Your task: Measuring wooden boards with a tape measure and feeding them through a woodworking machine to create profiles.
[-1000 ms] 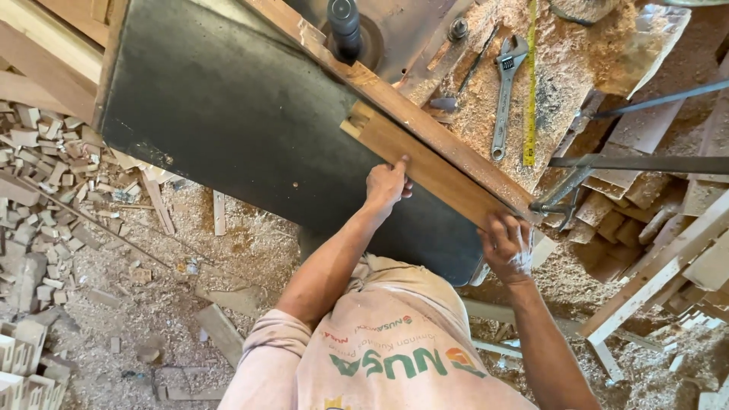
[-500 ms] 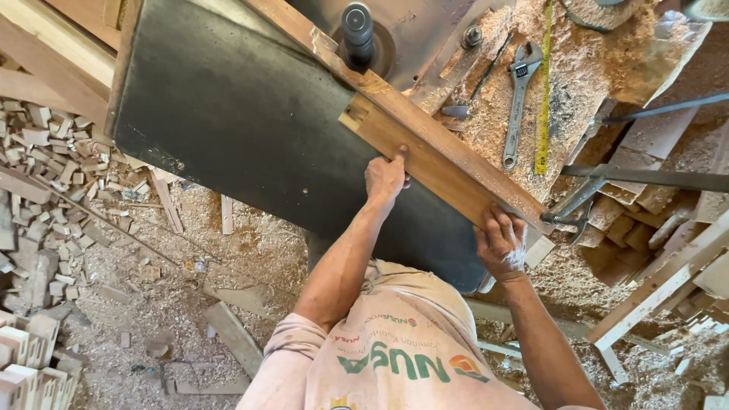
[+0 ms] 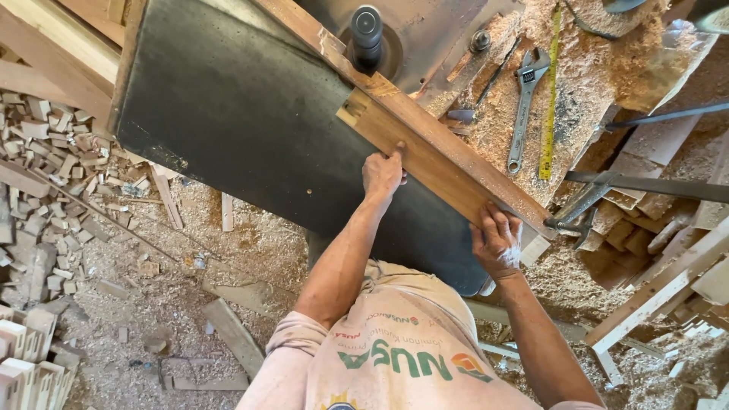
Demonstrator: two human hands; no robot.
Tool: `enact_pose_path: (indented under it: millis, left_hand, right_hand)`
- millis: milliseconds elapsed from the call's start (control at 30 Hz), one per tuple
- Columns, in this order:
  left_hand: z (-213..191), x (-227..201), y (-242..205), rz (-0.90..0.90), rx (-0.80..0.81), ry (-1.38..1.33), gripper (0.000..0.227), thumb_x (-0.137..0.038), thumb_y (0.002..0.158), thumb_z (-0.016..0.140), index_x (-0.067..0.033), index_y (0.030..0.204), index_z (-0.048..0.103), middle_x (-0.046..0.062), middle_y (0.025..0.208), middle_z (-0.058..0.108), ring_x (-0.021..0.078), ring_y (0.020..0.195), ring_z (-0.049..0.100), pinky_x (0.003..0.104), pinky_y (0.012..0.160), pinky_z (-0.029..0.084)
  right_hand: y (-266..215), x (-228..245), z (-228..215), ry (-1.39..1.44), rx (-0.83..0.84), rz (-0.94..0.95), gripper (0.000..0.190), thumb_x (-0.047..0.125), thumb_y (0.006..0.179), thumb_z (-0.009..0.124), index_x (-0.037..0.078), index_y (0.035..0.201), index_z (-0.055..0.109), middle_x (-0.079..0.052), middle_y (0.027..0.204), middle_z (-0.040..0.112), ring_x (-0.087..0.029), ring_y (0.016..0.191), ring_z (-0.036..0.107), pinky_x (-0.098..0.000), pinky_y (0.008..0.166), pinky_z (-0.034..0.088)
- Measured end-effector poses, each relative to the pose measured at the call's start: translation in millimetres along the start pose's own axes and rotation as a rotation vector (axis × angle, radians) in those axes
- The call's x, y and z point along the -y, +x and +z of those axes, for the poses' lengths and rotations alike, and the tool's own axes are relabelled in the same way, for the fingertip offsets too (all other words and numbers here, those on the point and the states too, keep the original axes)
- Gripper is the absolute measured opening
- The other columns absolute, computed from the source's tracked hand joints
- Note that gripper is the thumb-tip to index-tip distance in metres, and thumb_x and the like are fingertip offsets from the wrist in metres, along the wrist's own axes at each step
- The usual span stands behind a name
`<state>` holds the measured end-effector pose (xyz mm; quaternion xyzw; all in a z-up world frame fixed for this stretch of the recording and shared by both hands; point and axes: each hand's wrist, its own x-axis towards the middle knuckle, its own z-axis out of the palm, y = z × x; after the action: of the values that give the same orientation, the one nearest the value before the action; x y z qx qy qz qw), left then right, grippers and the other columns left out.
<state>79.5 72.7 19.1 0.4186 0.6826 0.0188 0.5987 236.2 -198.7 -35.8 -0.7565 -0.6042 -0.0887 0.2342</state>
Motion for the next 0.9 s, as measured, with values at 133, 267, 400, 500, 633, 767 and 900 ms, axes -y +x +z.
enact_pose_path:
  millis: [133,267,400,500,633,767,900]
  left_hand:
    - [4.6,12.1,22.0,0.008,-0.015,0.016,0.056,-0.05,0.095,0.06,0.0048,0.095,0.072,0.011,0.065,0.072,0.0181,0.058,0.075,0.028,0.057,0.061]
    - [-5.6,-3.1,5.9,0.019,-0.02,0.012,0.056,-0.051,0.094,0.06,0.0037,0.096,0.071,0.011,0.065,0.072,0.0185,0.059,0.075,0.029,0.057,0.061]
    - [-6.7,1.3,17.1,0.026,-0.031,0.013,0.058,-0.052,0.095,0.06,0.0047,0.096,0.071,0.012,0.066,0.072,0.0191,0.06,0.075,0.03,0.059,0.061]
    - [-9.3,1.0,23.6,0.021,-0.025,0.02,0.057,-0.051,0.095,0.06,0.0051,0.094,0.071,0.013,0.066,0.073,0.0201,0.059,0.075,0.029,0.056,0.062]
    - [-11.0,3.2,32.5,0.033,-0.04,-0.009,0.055,-0.049,0.094,0.06,0.0044,0.091,0.072,0.012,0.062,0.072,0.0203,0.055,0.075,0.03,0.053,0.061]
    - [-18.9,-4.6,25.8,0.047,-0.051,-0.02,0.052,-0.045,0.097,0.06,0.0052,0.093,0.071,0.013,0.063,0.071,0.0204,0.057,0.075,0.029,0.054,0.061]
    - [-21.4,-4.2,32.8,0.064,-0.066,-0.033,0.053,-0.046,0.096,0.061,0.0054,0.09,0.071,0.013,0.062,0.07,0.0213,0.056,0.075,0.03,0.052,0.062]
  right_hand:
    - [3.4,2.9,3.6,0.009,-0.007,0.006,0.041,0.02,0.082,0.084,0.01,0.121,0.074,-0.007,0.129,0.069,-0.03,0.106,0.062,-0.0391,0.093,0.053]
    - [6.9,6.5,5.7,0.019,-0.017,0.021,0.043,0.018,0.078,0.086,0.011,0.119,0.075,-0.007,0.128,0.069,-0.029,0.105,0.062,-0.0392,0.093,0.053]
    - [12.8,9.3,8.5,0.026,-0.026,0.012,0.04,0.017,0.079,0.085,0.01,0.118,0.075,-0.007,0.128,0.069,-0.029,0.105,0.062,-0.0393,0.092,0.053]
    - [16.4,11.6,11.5,0.026,-0.026,0.0,0.04,0.018,0.079,0.084,0.01,0.117,0.074,-0.008,0.127,0.069,-0.03,0.103,0.062,-0.0407,0.091,0.053]
    - [19.2,12.3,19.3,-0.001,-0.042,-0.012,0.039,0.023,0.083,0.082,0.013,0.12,0.075,-0.006,0.127,0.069,-0.028,0.103,0.063,-0.0387,0.091,0.053]
    - [25.7,16.0,21.9,0.02,-0.062,-0.025,0.035,0.024,0.086,0.079,0.012,0.119,0.075,-0.007,0.127,0.069,-0.029,0.102,0.063,-0.0388,0.09,0.053]
    - [32.1,19.6,24.9,0.002,-0.072,-0.041,0.038,0.023,0.083,0.081,0.012,0.119,0.075,-0.007,0.126,0.069,-0.029,0.101,0.063,-0.0391,0.089,0.053]
